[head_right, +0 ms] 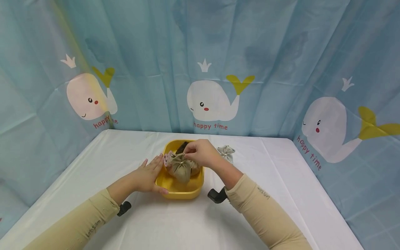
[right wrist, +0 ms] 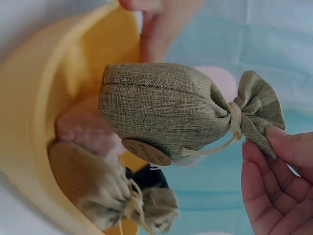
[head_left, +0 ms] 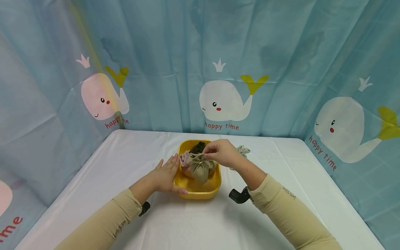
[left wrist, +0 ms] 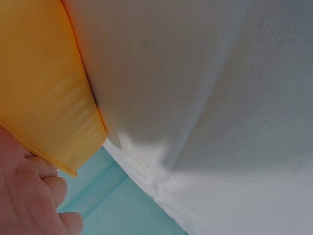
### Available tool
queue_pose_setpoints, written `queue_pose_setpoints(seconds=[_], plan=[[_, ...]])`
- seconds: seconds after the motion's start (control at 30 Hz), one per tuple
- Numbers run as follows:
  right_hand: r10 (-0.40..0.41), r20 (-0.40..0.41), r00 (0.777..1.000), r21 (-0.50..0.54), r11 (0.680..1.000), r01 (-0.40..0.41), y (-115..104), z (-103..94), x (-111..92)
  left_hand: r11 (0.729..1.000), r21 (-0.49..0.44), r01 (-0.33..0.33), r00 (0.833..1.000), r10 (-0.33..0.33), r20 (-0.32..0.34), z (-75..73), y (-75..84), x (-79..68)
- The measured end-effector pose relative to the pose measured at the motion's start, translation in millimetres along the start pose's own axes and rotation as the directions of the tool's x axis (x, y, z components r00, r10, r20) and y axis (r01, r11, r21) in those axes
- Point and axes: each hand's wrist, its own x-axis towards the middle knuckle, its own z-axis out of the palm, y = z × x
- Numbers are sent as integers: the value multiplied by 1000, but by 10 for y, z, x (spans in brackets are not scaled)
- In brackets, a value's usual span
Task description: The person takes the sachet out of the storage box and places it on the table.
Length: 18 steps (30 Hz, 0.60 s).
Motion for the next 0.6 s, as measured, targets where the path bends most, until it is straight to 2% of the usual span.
queue_pose_setpoints(seconds=[0.37,0.6], plan=[[29,-51,998,46,999,-27,47,-308,-113,1000,13,12,1000,-12,1,-7,19,-12],[55,-89,995,77,996,-48,171,-484,-217,1000,16,16,1000,-16,1,13,15,0]])
